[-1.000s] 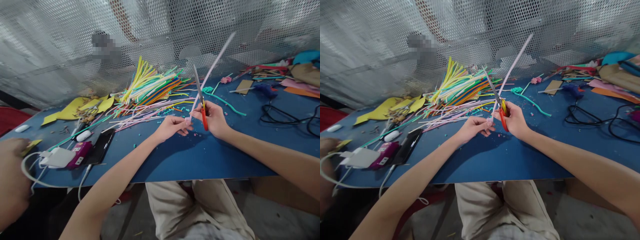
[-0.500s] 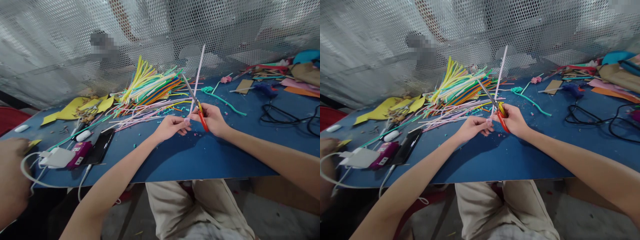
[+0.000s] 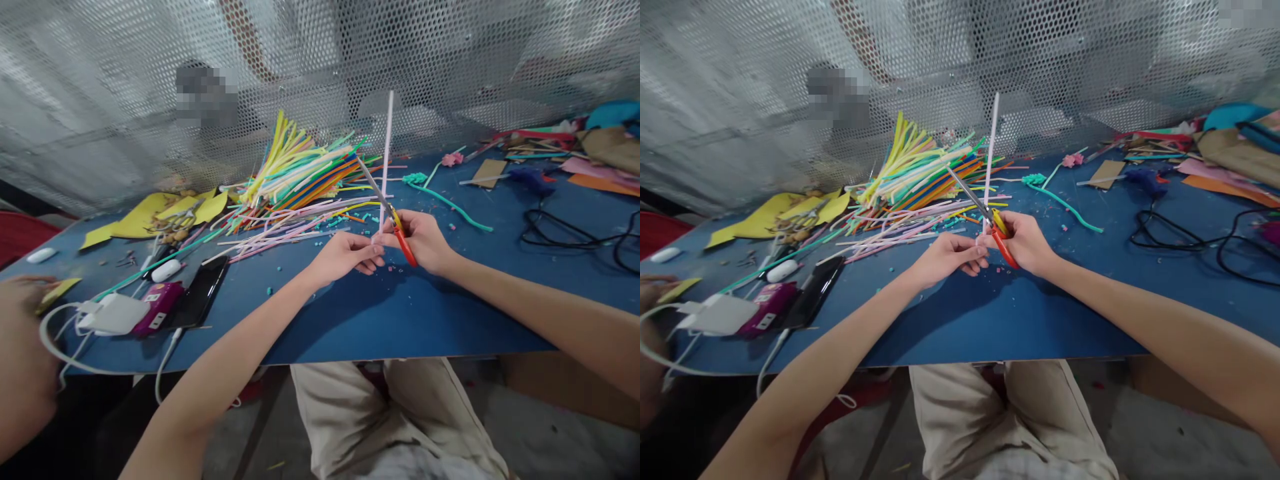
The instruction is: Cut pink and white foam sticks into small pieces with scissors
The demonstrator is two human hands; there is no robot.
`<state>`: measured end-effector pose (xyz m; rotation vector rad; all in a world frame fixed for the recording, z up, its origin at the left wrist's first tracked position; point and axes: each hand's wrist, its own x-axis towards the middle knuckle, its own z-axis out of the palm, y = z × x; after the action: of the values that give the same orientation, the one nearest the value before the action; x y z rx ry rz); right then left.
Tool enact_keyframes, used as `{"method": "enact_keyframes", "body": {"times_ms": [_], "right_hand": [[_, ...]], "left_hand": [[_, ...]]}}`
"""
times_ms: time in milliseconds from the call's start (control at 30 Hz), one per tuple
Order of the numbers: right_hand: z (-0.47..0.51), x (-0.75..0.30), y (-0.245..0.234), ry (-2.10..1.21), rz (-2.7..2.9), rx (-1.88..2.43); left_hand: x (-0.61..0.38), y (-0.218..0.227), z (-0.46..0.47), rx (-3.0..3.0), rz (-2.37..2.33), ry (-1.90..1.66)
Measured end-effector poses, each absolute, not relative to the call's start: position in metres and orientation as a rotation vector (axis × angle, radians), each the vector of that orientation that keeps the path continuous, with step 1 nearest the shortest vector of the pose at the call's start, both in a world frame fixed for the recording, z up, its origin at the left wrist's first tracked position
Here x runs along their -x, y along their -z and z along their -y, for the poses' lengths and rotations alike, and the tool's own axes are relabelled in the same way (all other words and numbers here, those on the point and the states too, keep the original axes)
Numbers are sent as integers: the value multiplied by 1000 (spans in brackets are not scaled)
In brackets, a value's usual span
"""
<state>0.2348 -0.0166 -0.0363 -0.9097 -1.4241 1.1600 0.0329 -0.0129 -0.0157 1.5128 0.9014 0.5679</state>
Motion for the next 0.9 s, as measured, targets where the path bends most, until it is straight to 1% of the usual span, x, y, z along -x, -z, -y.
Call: {"method": "enact_keyframes", "body": {"times_ms": [167,367,667,900], "right_hand": [[16,-233,38,-1204,1394,913],[16,-233,37,-1178,1426,900],[16,-230,37,-1201,1404,926],[13,-232,41,-1175,1453,920]], "left_hand": [[-34,16,16,-1465,-911,-562],[-38,18,17,-1419,-924,-596],[-37,13,17,-1303,-837,-598],[-41,23,16,-1269,-726,-651]]}}
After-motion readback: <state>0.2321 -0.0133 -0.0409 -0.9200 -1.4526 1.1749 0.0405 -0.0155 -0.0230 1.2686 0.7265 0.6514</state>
